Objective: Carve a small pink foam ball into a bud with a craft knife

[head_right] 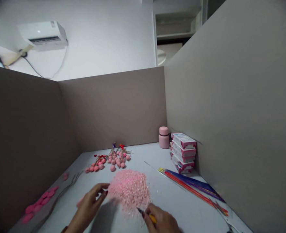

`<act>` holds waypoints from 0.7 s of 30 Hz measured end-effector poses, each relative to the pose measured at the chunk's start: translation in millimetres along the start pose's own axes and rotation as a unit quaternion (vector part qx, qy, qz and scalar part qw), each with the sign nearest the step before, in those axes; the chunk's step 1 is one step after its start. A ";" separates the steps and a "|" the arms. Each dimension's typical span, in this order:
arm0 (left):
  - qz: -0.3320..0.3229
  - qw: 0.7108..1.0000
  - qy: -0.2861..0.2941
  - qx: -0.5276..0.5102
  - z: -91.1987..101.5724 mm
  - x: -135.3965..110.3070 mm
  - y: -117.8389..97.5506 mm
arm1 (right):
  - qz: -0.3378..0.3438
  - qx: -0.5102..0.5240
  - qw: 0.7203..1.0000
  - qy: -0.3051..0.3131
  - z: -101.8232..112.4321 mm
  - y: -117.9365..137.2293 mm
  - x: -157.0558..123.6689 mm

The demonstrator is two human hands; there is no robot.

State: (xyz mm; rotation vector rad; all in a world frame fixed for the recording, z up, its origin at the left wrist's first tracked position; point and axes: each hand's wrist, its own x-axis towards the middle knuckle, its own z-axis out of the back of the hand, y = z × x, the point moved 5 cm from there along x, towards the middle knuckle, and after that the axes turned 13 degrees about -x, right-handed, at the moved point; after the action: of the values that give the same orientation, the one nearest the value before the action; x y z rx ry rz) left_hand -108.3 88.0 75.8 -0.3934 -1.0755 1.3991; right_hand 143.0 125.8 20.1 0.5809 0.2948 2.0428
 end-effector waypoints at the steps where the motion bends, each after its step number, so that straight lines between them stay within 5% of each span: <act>1: -0.010 1.000 0.012 -0.007 -6.6 -15.4 -6.8 | 0.001 0.000 1.000 0.000 3.4 2.2 -1.1; 5: -0.110 0.993 0.043 -0.025 -35.1 -64.6 -23.1 | 0.005 -0.004 1.000 -0.003 10.3 7.4 -3.9; 11: -0.136 0.990 0.021 -0.010 -52.8 -91.2 -4.1 | -0.001 -0.027 1.000 -0.002 12.4 8.7 -5.3; 14: -0.147 0.989 0.004 -0.018 -43.8 -92.9 5.9 | -0.008 -0.044 0.999 -0.006 16.1 10.6 -7.7; 17: -0.146 0.986 -0.083 -0.007 -19.0 -91.3 18.2 | -0.018 -0.061 0.998 -0.009 18.0 11.9 -10.2; 21: -0.077 0.991 -0.102 0.041 8.7 -86.4 35.2 | -0.025 -0.069 0.997 -0.008 16.9 12.6 -12.1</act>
State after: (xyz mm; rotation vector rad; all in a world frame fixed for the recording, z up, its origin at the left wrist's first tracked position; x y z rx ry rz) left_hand -120.7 13.2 20.8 -0.1053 -1.1838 1.3607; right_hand 147.5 108.5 36.6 0.4998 0.1567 1.9920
